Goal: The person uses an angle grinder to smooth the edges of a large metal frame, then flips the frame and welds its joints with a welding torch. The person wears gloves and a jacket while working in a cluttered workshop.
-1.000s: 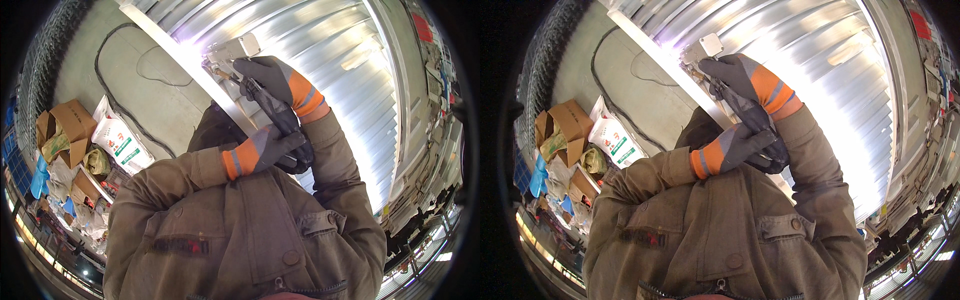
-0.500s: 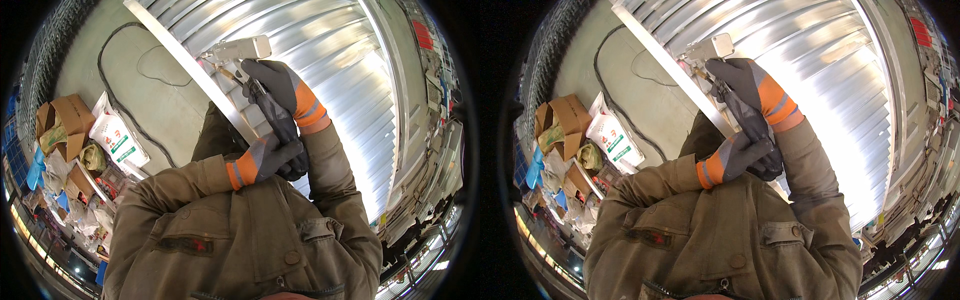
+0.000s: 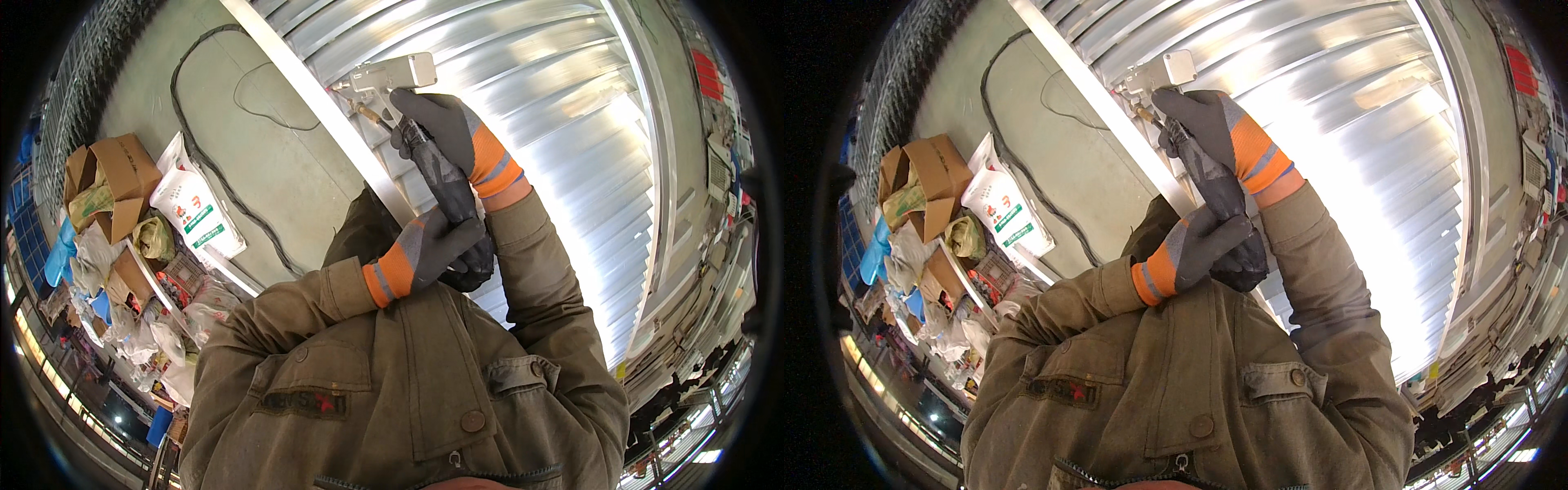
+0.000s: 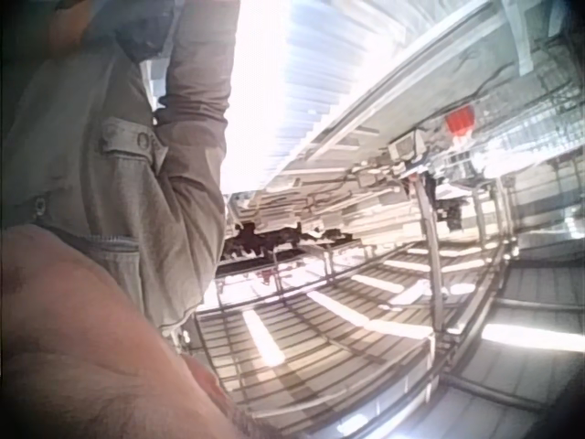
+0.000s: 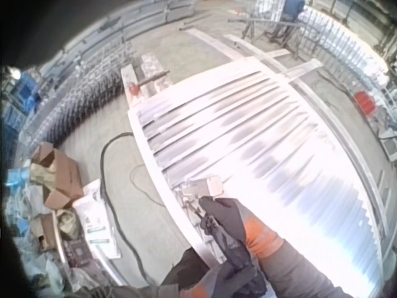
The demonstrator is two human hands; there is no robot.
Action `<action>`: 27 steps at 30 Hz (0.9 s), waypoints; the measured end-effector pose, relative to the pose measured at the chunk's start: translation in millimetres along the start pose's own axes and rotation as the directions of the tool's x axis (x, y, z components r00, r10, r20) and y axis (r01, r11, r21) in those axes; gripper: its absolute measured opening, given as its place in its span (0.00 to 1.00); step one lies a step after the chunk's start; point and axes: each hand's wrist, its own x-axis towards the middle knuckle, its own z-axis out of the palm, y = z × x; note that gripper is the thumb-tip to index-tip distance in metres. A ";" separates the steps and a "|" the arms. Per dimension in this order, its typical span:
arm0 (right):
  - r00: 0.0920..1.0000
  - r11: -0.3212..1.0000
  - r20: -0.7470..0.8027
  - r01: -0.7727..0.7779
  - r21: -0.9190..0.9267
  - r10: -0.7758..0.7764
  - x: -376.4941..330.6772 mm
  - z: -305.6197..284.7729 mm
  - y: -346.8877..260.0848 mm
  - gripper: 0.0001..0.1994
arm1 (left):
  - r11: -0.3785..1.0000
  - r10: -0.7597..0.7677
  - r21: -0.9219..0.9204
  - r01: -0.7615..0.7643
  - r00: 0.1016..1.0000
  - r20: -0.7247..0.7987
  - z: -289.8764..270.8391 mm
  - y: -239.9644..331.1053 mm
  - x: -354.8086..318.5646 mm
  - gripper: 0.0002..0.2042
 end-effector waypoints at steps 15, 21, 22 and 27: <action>0.996 0.998 0.062 -0.061 -0.022 0.062 12.7 -3.9 -9.0 0.27 | 0.984 -0.114 -0.138 0.117 0.993 0.023 -5.4 6.0 10.4 0.14; 0.998 1.000 0.067 -0.010 -0.025 0.012 21.1 -15.8 3.9 0.32 | 0.994 -0.091 -0.068 0.089 0.996 -0.014 -1.7 2.1 17.7 0.16; 0.995 0.999 0.094 0.029 -0.035 -0.026 21.4 -18.4 5.4 0.32 | 1.000 0.017 -0.019 -0.018 0.999 -0.039 0.0 1.2 19.0 0.16; 0.995 1.000 0.094 -0.012 -0.017 0.014 22.6 -20.4 7.5 0.32 | 0.997 0.044 0.071 -0.041 0.998 -0.042 1.3 2.7 19.3 0.16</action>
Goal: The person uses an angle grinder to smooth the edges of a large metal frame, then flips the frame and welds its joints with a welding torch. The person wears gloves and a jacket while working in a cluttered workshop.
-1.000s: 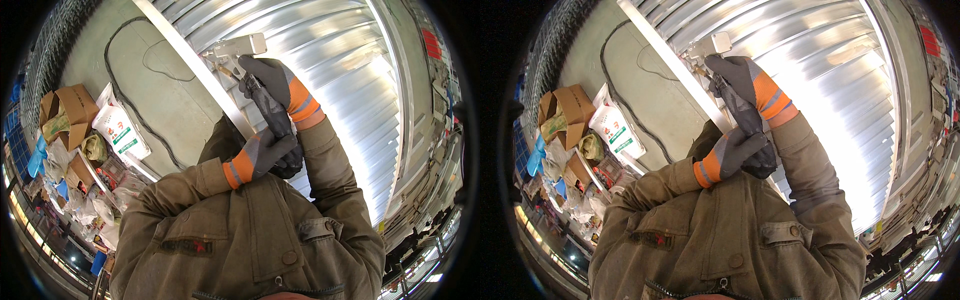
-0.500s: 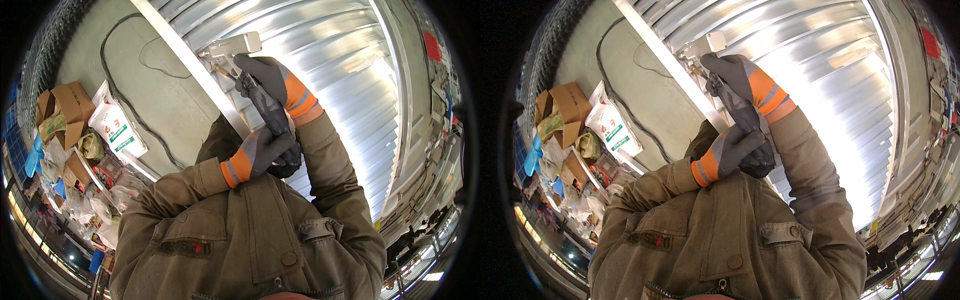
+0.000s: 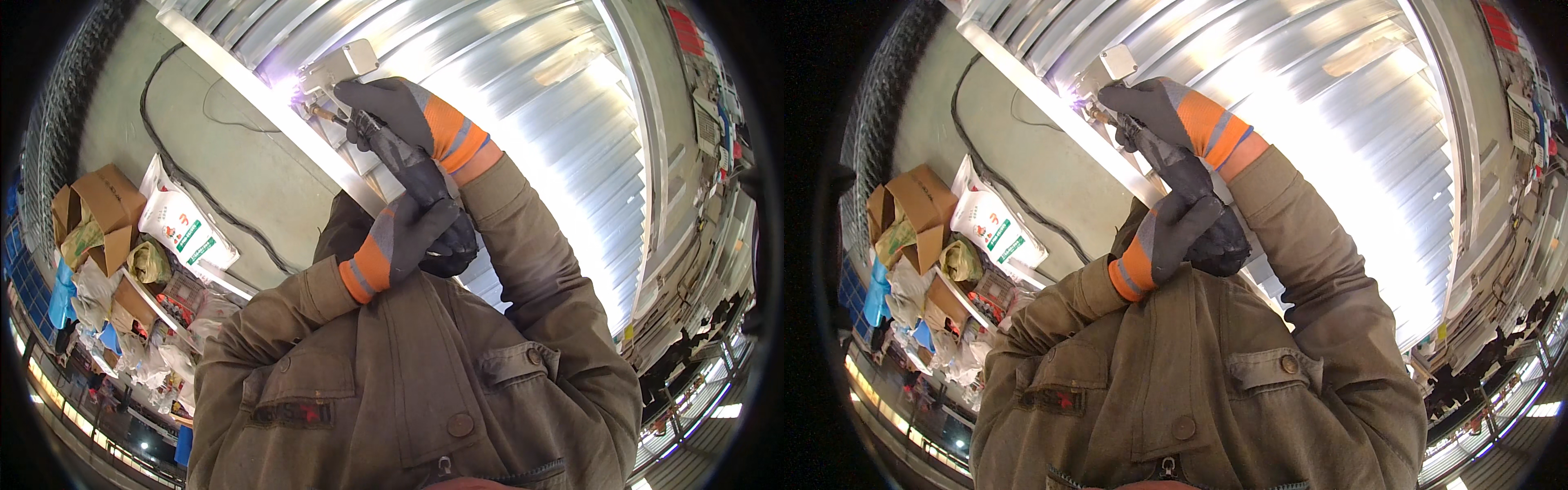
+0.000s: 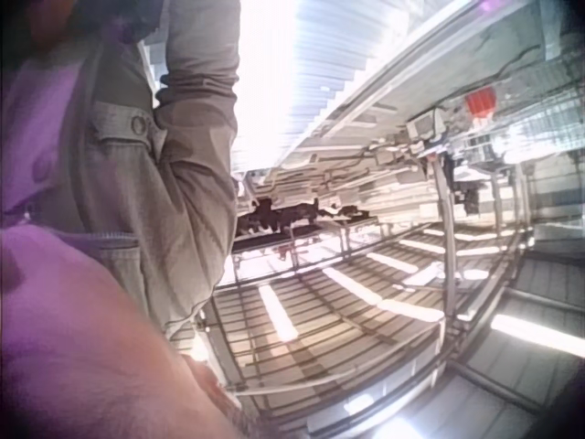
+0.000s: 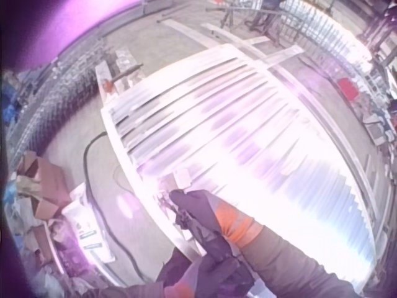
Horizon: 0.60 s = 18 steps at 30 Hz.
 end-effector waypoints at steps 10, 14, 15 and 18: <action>1.000 1.000 0.001 0.024 0.002 -0.024 -3.1 1.0 1.3 0.31 | 0.991 -0.019 -0.131 0.023 0.999 0.029 5.2 0.4 -2.2 0.12; 1.000 1.000 -0.002 0.012 -0.016 -0.012 -8.3 1.7 2.4 0.32 | 0.984 -0.102 -0.143 0.110 0.993 0.058 6.9 0.1 -4.3 0.12; 1.000 1.000 -0.005 0.014 -0.002 -0.014 -9.5 2.5 2.4 0.32 | 0.984 -0.105 -0.135 0.113 0.992 0.064 7.1 0.3 -4.3 0.12; 1.000 1.000 -0.011 0.000 -0.010 0.000 -13.0 3.7 1.5 0.32 | 0.981 -0.117 -0.147 0.127 0.991 0.071 8.9 0.1 -6.0 0.12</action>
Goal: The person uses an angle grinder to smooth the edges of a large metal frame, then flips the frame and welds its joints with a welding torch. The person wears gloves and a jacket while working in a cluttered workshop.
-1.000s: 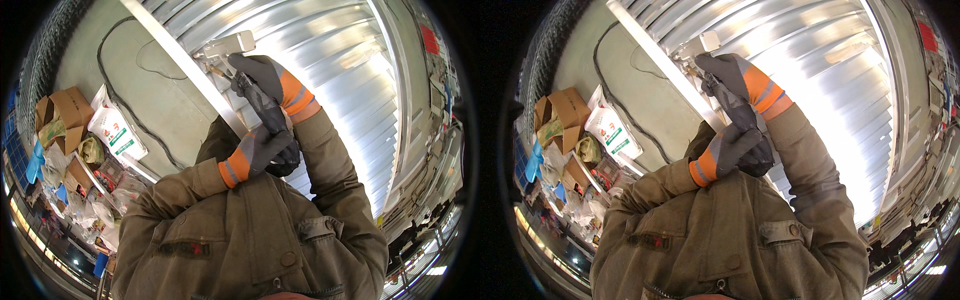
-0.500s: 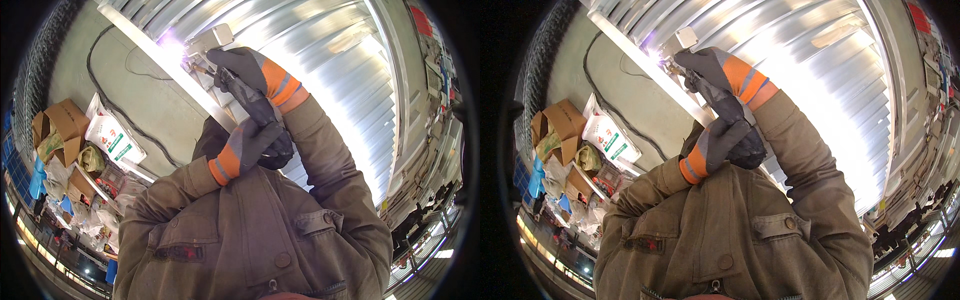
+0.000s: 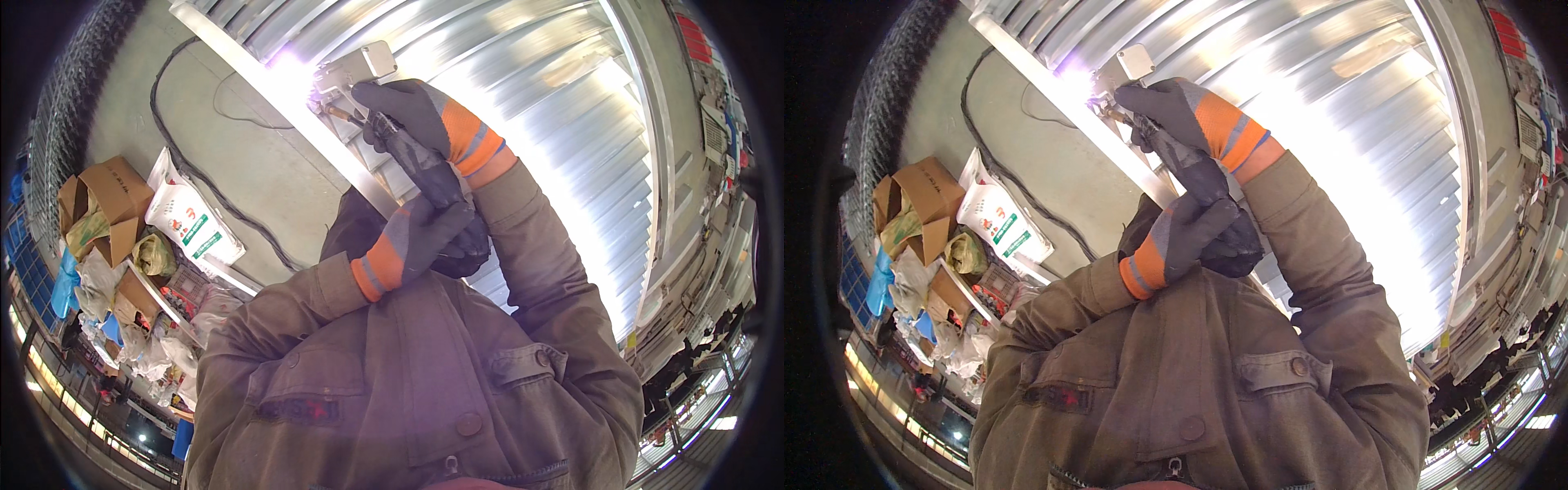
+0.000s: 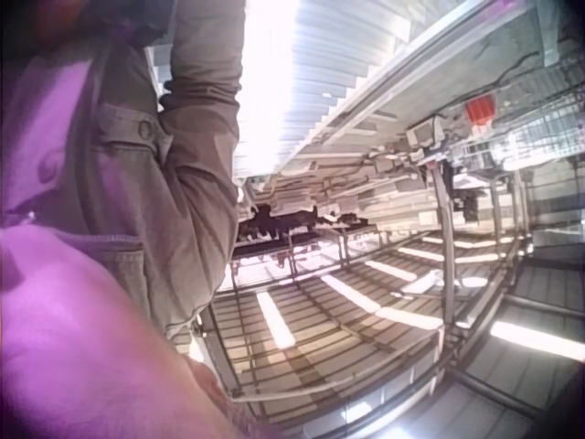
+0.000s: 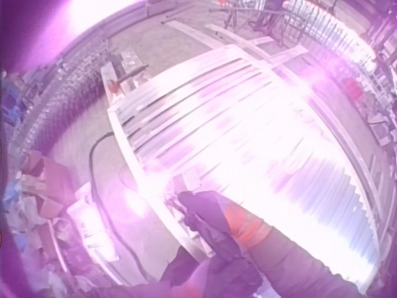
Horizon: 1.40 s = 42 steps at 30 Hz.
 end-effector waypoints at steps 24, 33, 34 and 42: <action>0.999 0.998 -0.026 0.035 0.059 -0.033 -25.6 8.4 1.5 0.27 | 0.999 -0.020 0.044 0.019 0.999 0.032 11.3 1.0 -11.2 0.16; 1.000 1.000 0.009 -0.018 0.019 0.018 -38.7 8.4 -3.8 0.23 | 0.996 -0.084 -0.035 0.088 0.993 0.084 14.3 -3.0 -13.5 0.16; 1.000 1.000 -0.002 -0.020 0.008 0.020 -39.3 9.0 -4.1 0.23 | 0.997 -0.070 -0.036 0.073 0.993 0.092 14.3 -3.8 -13.9 0.16; 1.000 0.999 -0.012 -0.001 -0.052 0.001 -49.6 9.4 0.5 0.23 | 0.993 -0.041 0.112 0.028 0.992 0.120 16.5 -3.1 -20.3 0.14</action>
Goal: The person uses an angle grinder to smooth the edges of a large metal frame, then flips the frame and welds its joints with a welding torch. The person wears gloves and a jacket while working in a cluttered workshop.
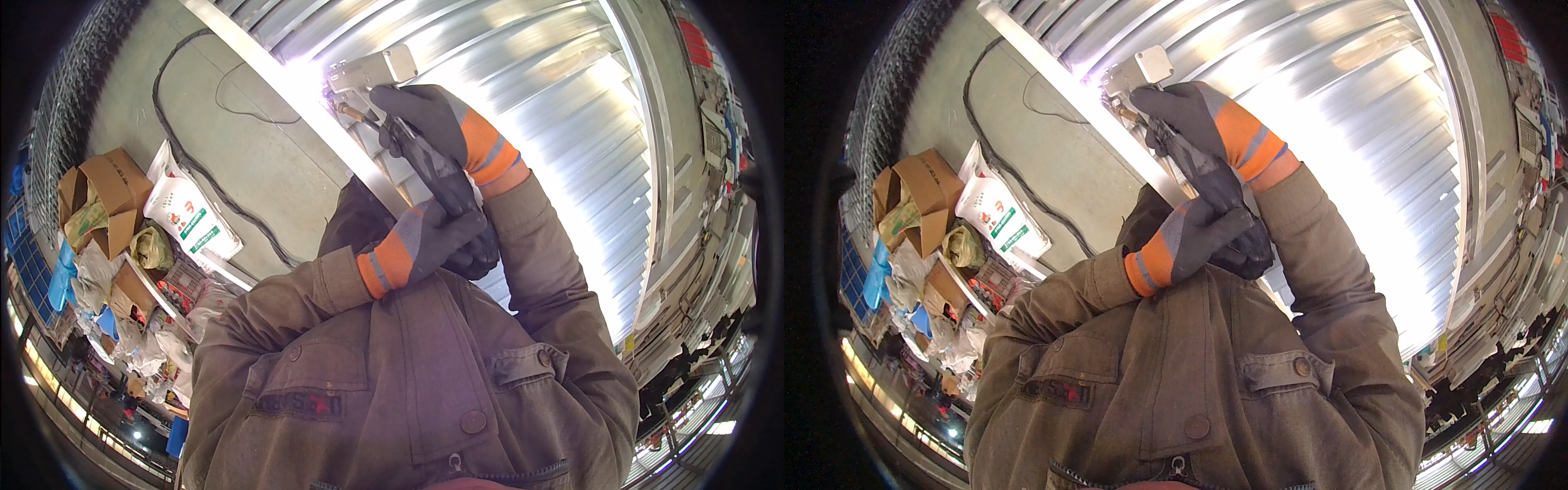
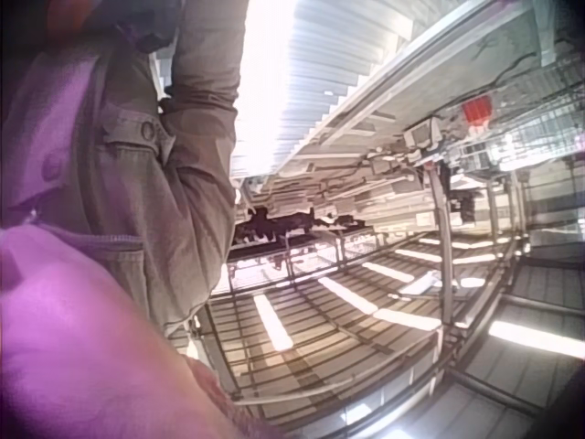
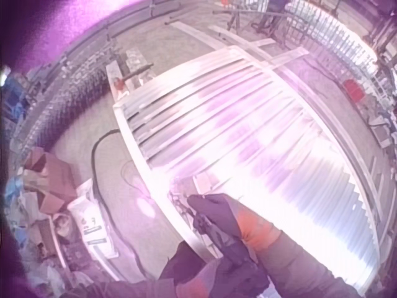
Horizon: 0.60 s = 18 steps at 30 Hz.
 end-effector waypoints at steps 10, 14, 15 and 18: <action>0.990 0.992 -0.082 0.118 0.035 -0.115 -35.9 -1.1 19.3 0.26 | 0.998 0.012 0.061 -0.023 0.984 0.178 9.4 -16.3 4.6 0.13; 0.996 0.993 -0.067 0.071 0.089 -0.065 -29.6 -3.6 27.1 0.25 | 1.000 -0.016 -0.018 0.018 0.988 0.156 10.3 -20.2 4.4 0.13; 0.997 0.994 -0.058 0.046 0.102 -0.040 -28.4 -4.0 28.3 0.25 | 1.000 -0.009 -0.028 0.014 0.989 0.150 10.7 -20.7 4.8 0.13; 0.999 0.992 -0.046 0.002 0.125 0.004 -25.1 -4.9 28.8 0.24 | 0.997 -0.038 -0.068 0.046 0.992 0.122 11.0 -21.5 5.8 0.13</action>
